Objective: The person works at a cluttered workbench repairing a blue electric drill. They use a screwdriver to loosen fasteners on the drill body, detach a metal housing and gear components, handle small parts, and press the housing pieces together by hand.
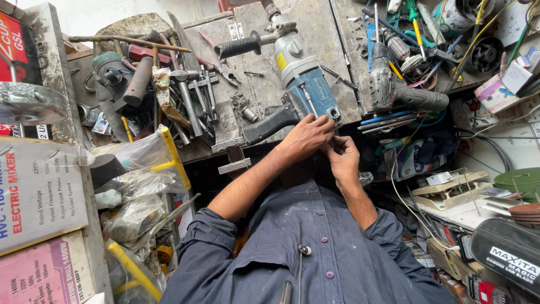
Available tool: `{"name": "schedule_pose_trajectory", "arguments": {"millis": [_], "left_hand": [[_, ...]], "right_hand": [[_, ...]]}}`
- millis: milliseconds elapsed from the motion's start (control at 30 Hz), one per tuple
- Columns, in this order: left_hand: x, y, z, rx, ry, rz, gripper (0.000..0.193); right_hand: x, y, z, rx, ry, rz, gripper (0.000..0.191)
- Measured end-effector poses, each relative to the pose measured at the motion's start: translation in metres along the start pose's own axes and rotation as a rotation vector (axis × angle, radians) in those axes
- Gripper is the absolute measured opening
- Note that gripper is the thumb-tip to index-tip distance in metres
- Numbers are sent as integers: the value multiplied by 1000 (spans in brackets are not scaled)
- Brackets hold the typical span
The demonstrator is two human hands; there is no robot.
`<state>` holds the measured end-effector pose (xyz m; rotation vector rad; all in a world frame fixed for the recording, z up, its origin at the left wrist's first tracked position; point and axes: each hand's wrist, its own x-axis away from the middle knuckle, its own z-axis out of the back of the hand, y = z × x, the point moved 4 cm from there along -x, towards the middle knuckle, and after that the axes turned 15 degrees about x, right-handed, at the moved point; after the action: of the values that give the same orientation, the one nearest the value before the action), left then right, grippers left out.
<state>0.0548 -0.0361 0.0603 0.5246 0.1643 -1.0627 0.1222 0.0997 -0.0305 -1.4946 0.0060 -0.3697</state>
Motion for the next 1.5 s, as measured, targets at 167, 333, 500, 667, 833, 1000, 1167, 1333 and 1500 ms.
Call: {"name": "schedule_pose_trajectory", "arguments": {"millis": [167,333,500,667,833,1000,1167,1333,1500], "left_hand": [[-5,-4,-5,70,-24,74,14],[-12,-1,0,9,21,112,20],[-3,4,11,34,166,-45,30],[-5,-7,1,141,-48,77,17],[-11,-1,3,92,-11,117,20],[-4,-2,12,118,107,-17,26],[-8,-13,0,139,-65,53,14],[-9,-6,-2,19,3,75,18],[-3,-8,0,126,-40,29,21]], "right_hand": [[6,-3,6,2,44,-114,19],[7,1,7,-201,-63,-377,26],[2,-12,7,136,82,101,29],[7,-16,0,22,33,6,32],[11,-7,-1,-144,-31,-330,27],[5,-17,-3,210,46,165,37],[6,-15,4,70,36,-15,28],[7,-5,5,-30,-23,-296,25],[4,-6,2,222,59,128,26]]}}
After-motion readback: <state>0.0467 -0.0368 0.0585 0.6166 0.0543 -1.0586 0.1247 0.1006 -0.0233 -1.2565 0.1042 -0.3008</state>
